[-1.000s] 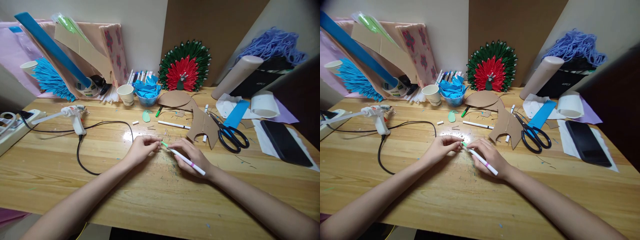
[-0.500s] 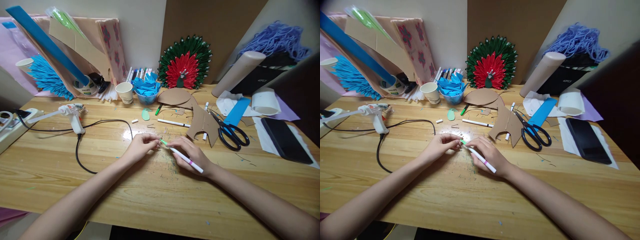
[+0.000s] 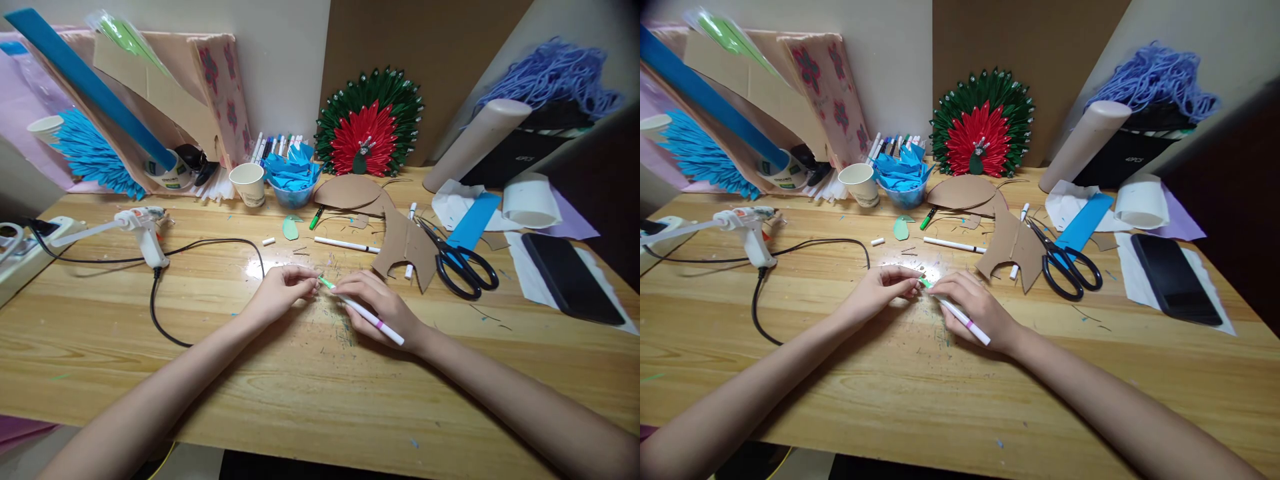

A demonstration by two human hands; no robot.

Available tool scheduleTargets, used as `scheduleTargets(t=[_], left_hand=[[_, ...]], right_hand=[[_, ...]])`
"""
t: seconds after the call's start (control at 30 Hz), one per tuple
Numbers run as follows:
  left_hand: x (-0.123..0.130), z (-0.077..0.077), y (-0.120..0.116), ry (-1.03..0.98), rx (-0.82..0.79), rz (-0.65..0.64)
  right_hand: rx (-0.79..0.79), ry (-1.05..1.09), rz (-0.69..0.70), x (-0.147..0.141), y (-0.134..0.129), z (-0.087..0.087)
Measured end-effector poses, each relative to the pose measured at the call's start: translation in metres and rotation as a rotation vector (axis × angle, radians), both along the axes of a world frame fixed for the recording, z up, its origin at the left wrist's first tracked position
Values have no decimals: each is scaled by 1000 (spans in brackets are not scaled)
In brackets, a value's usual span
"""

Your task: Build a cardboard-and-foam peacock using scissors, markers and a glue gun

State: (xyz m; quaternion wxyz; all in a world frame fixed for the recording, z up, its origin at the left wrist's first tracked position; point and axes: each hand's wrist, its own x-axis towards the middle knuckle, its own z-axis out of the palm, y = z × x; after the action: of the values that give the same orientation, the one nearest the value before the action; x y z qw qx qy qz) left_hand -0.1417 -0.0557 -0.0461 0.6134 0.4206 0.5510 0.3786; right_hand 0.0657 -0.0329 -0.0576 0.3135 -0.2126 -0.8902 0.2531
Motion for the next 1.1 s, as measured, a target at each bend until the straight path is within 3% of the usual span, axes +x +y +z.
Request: scheduleTargets(t=[0.57,1.1], left_hand=[[1,8,0,12,-72,26],[0,6,2,-2,-70,19]], right_hand=[[36,-18,-40,0,0,-1],[80,-7,-58,-1,-1,-1]])
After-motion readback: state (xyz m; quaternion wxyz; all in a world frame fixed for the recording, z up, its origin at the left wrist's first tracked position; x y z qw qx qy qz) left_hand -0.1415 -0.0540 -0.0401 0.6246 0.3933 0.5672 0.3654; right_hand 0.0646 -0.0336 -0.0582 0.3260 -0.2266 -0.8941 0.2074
